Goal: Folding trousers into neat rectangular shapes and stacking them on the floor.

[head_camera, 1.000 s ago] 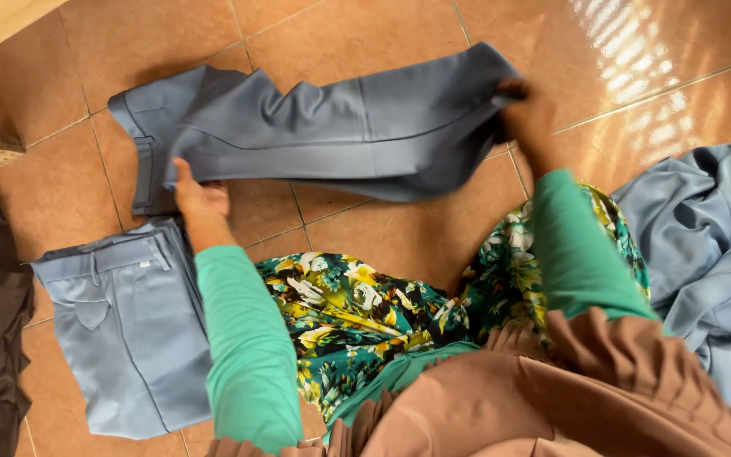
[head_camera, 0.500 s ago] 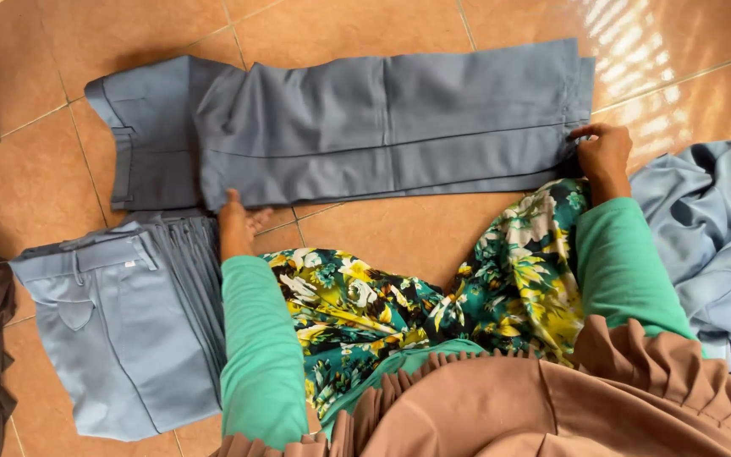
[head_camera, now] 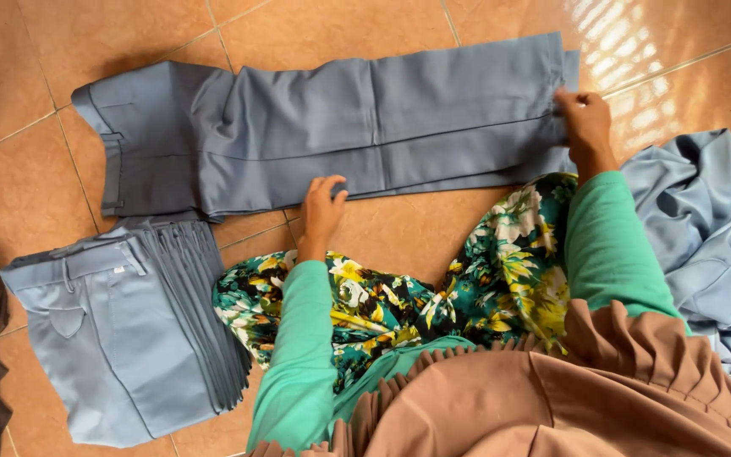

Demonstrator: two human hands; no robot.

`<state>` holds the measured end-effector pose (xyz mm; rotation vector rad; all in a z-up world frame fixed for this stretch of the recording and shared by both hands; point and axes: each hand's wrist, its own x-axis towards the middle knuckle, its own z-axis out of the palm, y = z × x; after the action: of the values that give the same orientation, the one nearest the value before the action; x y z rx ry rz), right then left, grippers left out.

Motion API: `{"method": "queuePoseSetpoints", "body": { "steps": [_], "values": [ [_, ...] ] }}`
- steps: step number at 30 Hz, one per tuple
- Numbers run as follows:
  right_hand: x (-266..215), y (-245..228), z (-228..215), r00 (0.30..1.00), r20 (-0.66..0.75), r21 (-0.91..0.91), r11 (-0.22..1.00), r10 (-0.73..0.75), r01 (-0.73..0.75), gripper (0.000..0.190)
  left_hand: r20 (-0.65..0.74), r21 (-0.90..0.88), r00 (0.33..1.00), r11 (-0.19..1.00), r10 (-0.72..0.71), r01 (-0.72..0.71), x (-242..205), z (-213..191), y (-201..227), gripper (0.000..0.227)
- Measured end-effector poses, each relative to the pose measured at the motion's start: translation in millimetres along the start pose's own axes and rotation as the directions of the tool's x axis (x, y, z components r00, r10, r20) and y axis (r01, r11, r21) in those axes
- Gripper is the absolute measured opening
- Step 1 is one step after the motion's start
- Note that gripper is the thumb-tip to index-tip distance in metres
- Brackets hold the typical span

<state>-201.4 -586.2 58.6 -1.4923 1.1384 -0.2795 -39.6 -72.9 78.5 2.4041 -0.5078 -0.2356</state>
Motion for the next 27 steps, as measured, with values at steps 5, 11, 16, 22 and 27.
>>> {"method": "queuePoseSetpoints", "body": {
  "steps": [5,11,16,22,27],
  "values": [
    [-25.1,-57.9,12.1,0.993,0.044,0.155,0.982,-0.114,0.106,0.077,0.177,0.172,0.984,0.984,0.004,-0.035,-0.5,15.5,14.8,0.027],
    [-89.2,-144.4,-27.4,0.894,0.137,0.225,0.892,-0.428,0.393,0.062,-0.100,0.278,0.989,0.957,0.112,-0.080,-13.8,6.5,17.1,0.016],
    [-13.2,12.7,-37.7,0.976,0.090,0.013,0.980,-0.199,0.199,0.066,-0.209,0.355,0.953,0.925,0.220,-0.136,-23.3,1.9,14.9,0.018],
    [-22.1,14.1,-32.0,0.930,-0.060,-0.326,0.888,-0.362,0.325,0.064,-0.324,0.387,0.900,0.909,0.292,-0.156,-28.0,-9.5,23.6,0.018],
    [-33.7,13.7,-33.8,0.940,-0.047,-0.328,0.894,-0.339,0.306,0.052,-0.311,0.391,0.905,0.907,0.290,-0.156,-32.4,-10.0,17.8,0.017]
  ]
}}
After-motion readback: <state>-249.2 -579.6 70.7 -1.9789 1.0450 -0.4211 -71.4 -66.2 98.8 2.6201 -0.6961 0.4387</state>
